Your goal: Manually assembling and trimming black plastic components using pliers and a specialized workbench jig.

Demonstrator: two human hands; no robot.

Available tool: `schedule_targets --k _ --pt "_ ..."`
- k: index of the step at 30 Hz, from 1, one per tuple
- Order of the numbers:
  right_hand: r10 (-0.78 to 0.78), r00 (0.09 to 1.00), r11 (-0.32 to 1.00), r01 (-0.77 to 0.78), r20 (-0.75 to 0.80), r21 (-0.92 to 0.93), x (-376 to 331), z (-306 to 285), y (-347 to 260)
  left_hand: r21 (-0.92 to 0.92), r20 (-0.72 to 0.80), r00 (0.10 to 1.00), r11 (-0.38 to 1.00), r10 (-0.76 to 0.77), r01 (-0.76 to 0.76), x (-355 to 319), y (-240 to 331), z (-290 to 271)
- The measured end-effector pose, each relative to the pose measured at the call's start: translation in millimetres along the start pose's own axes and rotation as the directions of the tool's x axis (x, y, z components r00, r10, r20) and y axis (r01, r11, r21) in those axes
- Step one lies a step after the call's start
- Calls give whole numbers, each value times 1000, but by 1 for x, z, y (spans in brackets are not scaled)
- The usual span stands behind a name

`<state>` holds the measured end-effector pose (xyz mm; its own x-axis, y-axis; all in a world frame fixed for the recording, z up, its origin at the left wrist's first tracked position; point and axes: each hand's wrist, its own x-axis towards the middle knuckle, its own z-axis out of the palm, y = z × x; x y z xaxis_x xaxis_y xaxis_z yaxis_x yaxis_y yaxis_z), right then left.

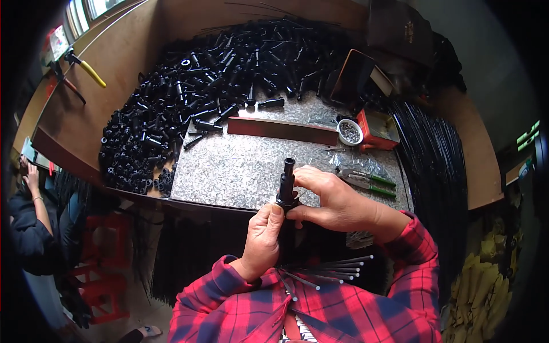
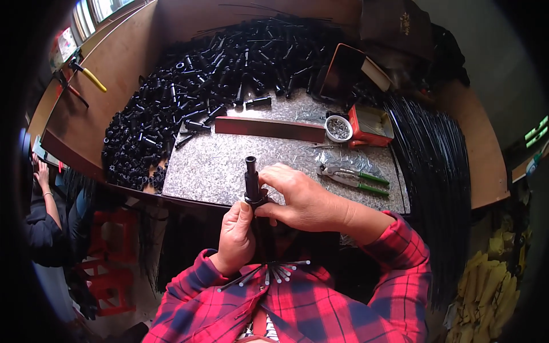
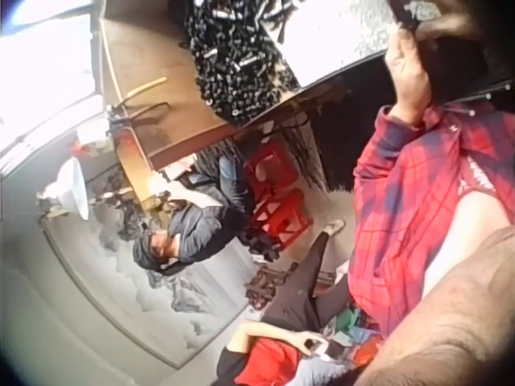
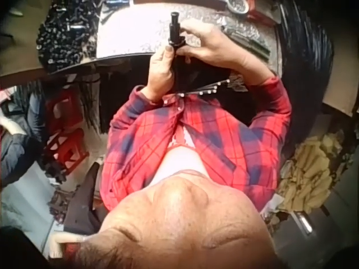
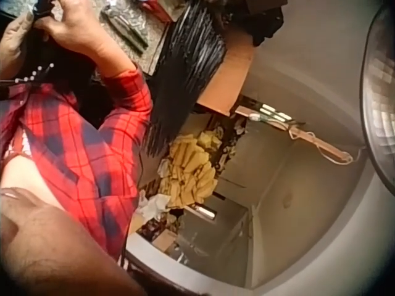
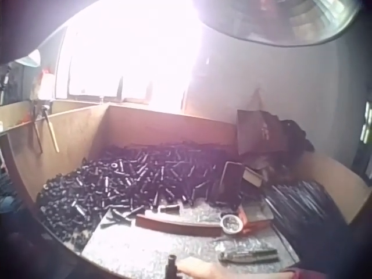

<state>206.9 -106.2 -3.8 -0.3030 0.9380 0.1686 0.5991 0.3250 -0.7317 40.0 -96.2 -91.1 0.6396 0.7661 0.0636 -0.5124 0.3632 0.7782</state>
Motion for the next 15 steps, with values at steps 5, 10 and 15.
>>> schedule_targets --k 5,10,15 --pt "-34 998 999 34 47 -3 4 -8 -2 -18 26 1000 1000 -9 10 0 3 3" --pt "-78 996 996 76 34 47 3 -4 12 9 86 996 1000 -9 9 2 6 1" --pt "337 934 906 -290 -114 308 -19 26 23 -49 78 996 997 -48 52 0 8 -5"
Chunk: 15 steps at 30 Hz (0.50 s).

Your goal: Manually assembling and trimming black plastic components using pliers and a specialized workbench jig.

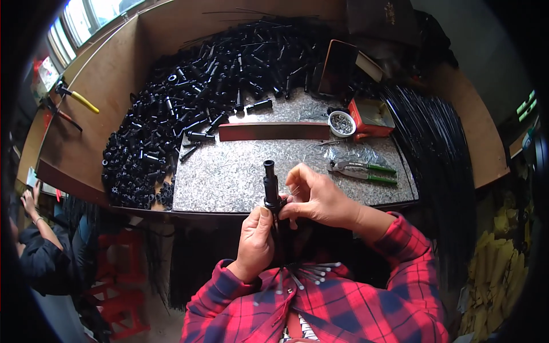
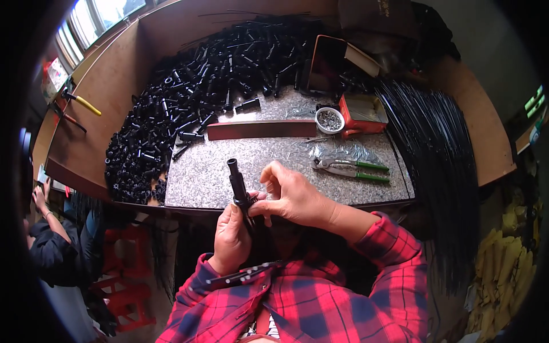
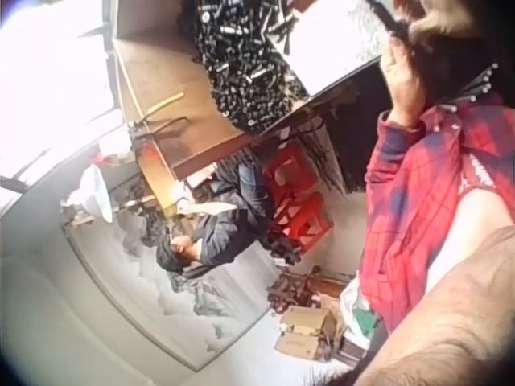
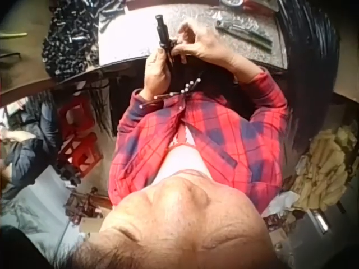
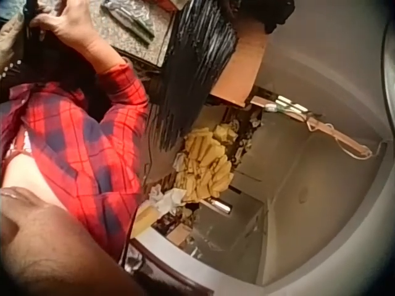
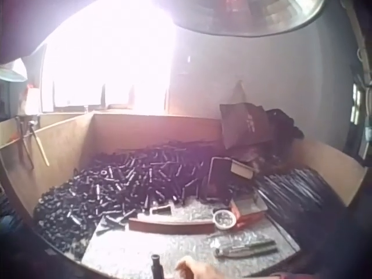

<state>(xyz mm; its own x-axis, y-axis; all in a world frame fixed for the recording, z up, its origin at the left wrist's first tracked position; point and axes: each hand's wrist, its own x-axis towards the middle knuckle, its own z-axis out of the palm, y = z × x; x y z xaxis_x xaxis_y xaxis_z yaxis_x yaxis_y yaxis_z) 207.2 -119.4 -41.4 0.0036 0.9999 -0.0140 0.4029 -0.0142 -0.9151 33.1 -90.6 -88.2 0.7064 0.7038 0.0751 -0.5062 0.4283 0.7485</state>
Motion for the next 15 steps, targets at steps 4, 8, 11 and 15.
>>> schedule_targets --k 4,8,11,15 --pt "191 979 941 -202 67 273 -12 15 14 83 -18 999 996 35 -34 -2 0 -7" --pt "206 963 787 -267 172 556 -20 30 18 120 -14 998 991 69 -67 0 3 -4" --pt "149 977 757 -213 154 618 -22 43 18 37 -3 1000 999 4 -4 -2 9 -6" --pt "-39 997 884 68 -72 462 -22 49 12 -114 -52 999 993 -2 -4 -1 3 -19"
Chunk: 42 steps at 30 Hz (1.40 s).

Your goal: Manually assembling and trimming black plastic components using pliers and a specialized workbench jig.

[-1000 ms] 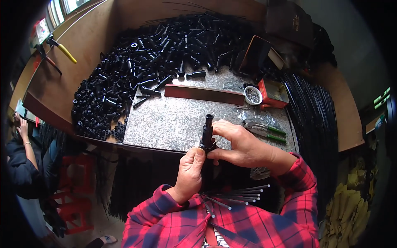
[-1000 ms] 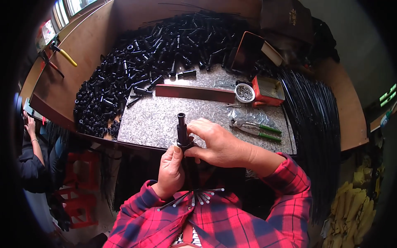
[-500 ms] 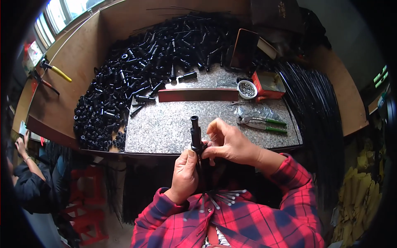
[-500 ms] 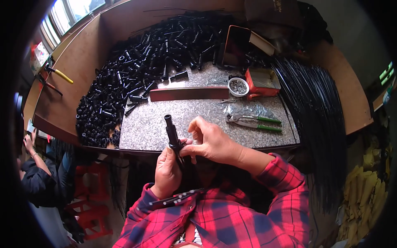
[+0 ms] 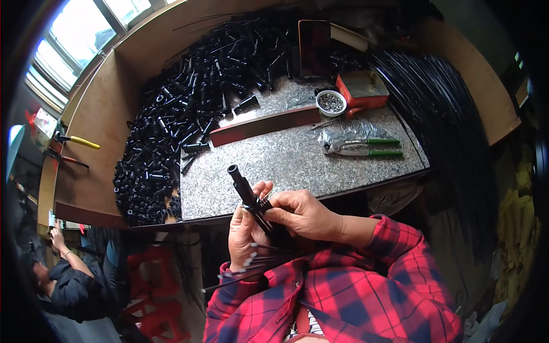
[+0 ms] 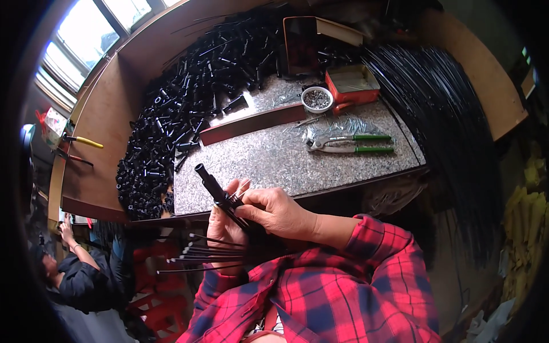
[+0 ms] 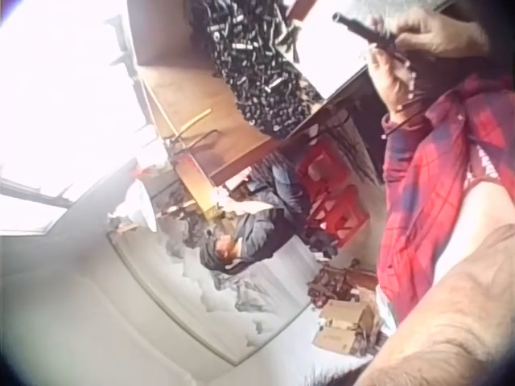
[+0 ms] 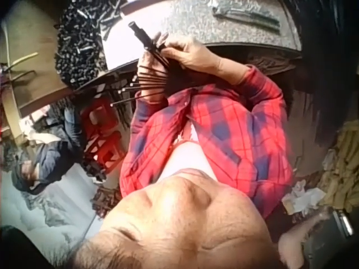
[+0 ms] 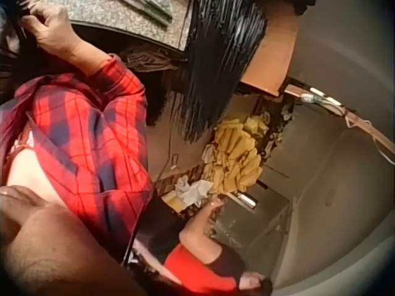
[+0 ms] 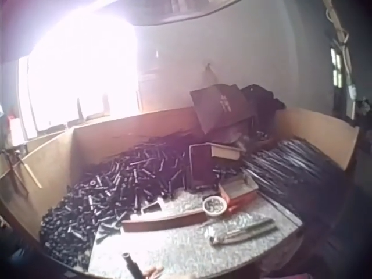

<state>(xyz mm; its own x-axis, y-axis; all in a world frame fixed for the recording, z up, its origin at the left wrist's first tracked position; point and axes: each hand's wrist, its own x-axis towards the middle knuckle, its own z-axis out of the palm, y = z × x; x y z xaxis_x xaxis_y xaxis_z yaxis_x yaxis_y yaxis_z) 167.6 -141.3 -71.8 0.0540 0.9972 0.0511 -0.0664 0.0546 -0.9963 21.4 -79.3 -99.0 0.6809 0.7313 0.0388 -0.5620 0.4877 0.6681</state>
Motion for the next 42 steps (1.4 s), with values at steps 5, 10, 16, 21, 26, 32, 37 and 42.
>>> schedule_targets --k 5,10,16,21,26,32,37,42 --pt "86 991 977 -104 100 185 3 1 3 -18 3 1000 1000 -8 8 1 -1 -10" --pt "93 988 979 -113 122 171 3 4 3 100 132 991 995 -4 -9 2 5 -17" --pt "108 971 970 -151 213 193 8 -2 6 47 127 990 997 -63 57 1 6 -13" --pt "109 969 983 -138 221 123 9 -2 5 -12 103 994 1000 -23 24 4 1 -24" --pt "67 981 978 -100 181 183 12 0 9 -130 66 997 990 -41 50 3 4 -20" --pt "50 974 989 -79 222 124 13 -2 6 -285 2 983 943 -181 174 1 7 -24" --pt "70 962 984 -109 262 137 17 -4 8 -170 122 983 973 -136 156 3 8 -16" --pt "80 950 981 -129 300 147 23 1 6 -169 117 984 974 -133 151 2 13 -16"
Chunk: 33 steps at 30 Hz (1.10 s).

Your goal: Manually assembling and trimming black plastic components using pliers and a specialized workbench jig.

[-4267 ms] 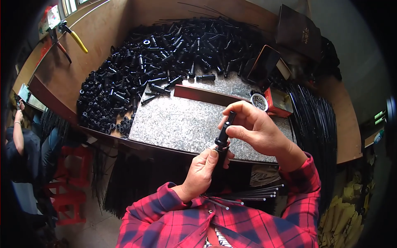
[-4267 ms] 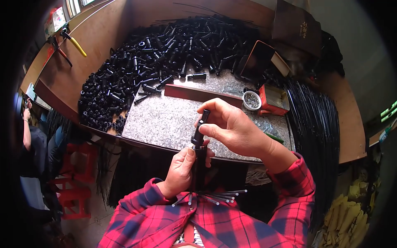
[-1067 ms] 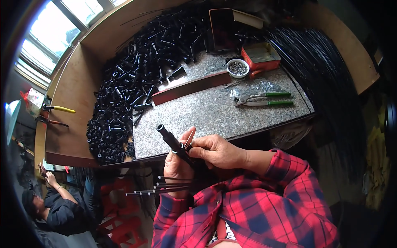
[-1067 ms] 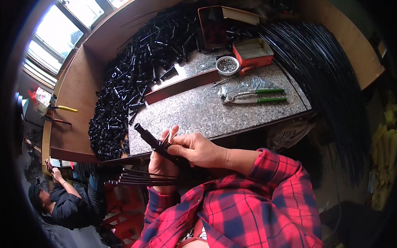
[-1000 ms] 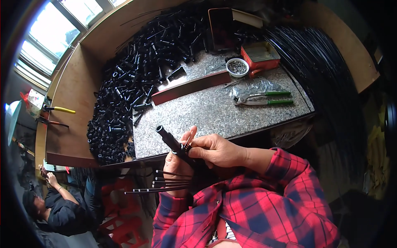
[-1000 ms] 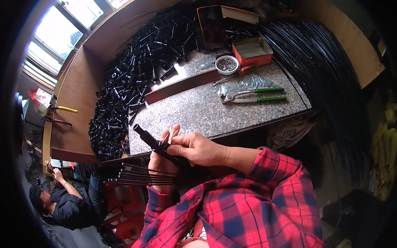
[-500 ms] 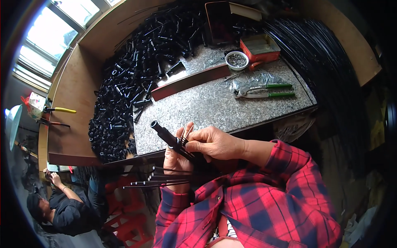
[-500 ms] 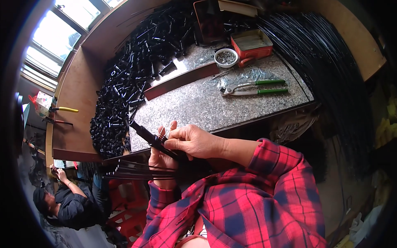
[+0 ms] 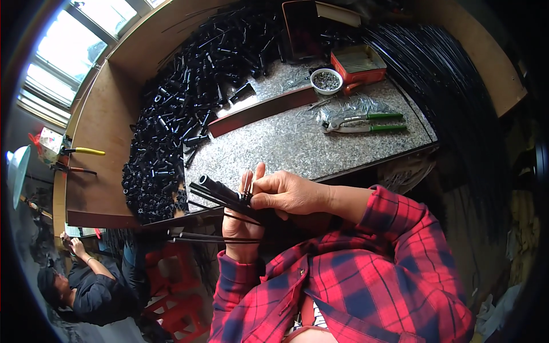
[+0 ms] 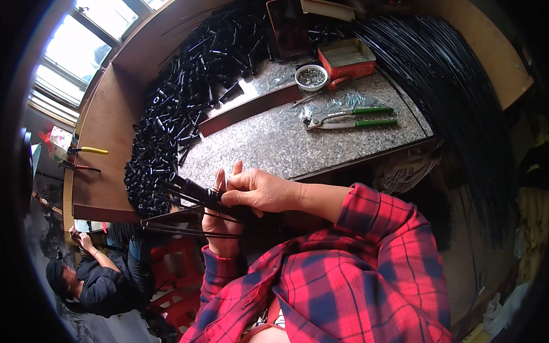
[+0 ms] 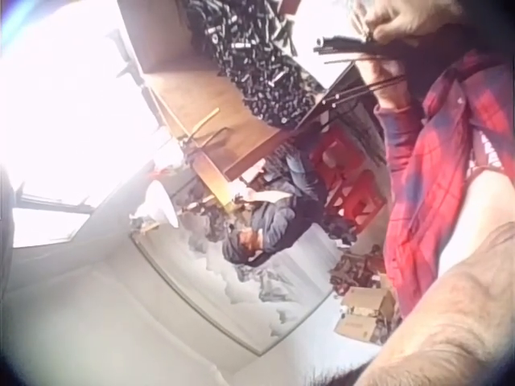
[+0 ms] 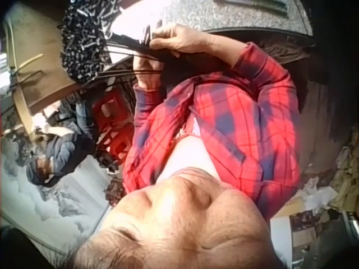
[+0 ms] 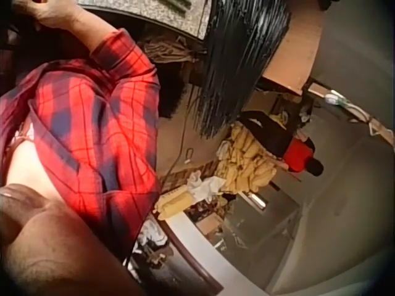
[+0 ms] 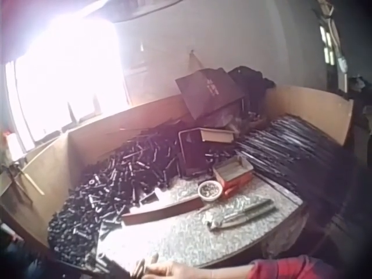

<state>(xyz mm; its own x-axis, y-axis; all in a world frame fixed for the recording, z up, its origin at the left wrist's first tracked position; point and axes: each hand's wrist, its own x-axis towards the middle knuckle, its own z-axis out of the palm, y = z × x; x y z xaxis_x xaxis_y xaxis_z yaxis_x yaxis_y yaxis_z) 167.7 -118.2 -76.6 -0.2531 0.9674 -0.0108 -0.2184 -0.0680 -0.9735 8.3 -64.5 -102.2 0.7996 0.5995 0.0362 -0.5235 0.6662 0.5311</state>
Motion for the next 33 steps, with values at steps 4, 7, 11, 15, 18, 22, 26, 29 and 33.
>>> schedule_targets --k 4,7,11,15,18,22,26,29,33 --pt "-48 999 999 48 19 23 2 5 0 -54 -9 1000 998 -29 29 2 10 11" --pt "-134 990 987 130 -45 -95 6 12 -3 -8 -36 998 999 52 -52 2 16 3" --pt "-338 929 929 303 -153 -211 12 17 0 158 -90 948 944 305 -289 -1 19 7" --pt "-365 907 910 299 -212 -289 23 27 -3 358 -123 852 823 509 -440 -11 25 16" --pt "-470 853 852 371 -226 -370 32 35 -7 403 -70 814 762 577 -506 -19 30 16" --pt "-471 852 833 344 -230 -433 40 37 -6 461 -89 772 713 630 -529 -16 30 22" --pt "-489 846 820 362 -212 -443 47 44 -9 784 73 683 381 727 -490 -20 38 29" --pt "-514 833 806 388 -204 -447 51 44 -4 790 -124 677 485 726 -375 -18 41 38" --pt "-547 818 769 408 -177 -492 52 49 -5 779 -130 671 494 730 -387 -21 48 30"
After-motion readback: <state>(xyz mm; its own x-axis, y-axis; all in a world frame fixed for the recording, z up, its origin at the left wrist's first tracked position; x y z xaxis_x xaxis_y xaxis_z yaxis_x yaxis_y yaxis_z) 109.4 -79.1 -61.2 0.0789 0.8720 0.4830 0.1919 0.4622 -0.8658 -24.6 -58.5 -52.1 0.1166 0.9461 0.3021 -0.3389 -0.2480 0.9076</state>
